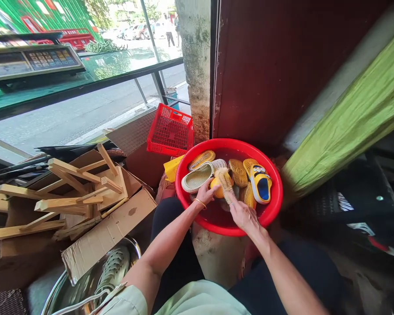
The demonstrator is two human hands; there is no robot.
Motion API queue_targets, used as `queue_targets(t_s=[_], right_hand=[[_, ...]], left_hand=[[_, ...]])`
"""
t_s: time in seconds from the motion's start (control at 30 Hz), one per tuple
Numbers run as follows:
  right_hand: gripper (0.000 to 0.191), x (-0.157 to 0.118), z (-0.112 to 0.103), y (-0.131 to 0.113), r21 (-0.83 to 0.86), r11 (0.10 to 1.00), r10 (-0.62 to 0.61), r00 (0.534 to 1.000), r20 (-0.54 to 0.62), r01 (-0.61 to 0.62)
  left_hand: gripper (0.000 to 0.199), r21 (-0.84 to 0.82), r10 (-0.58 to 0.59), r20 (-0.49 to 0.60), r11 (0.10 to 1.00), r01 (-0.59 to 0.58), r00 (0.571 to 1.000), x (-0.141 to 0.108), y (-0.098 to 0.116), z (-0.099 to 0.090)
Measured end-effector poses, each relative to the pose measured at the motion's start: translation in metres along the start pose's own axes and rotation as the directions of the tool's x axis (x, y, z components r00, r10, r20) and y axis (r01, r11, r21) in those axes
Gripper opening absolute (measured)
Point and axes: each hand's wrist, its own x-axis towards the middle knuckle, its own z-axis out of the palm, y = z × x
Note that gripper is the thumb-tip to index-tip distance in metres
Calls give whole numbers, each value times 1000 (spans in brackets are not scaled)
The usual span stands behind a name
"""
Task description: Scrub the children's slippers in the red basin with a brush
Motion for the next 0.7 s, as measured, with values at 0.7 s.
queue_targets(t_s=[0.7], right_hand=[[64,6,-3,-26,-93,992,86,994,65,-80]], left_hand=[[66,-218,-167,-29,963,157,985,8,8,1]])
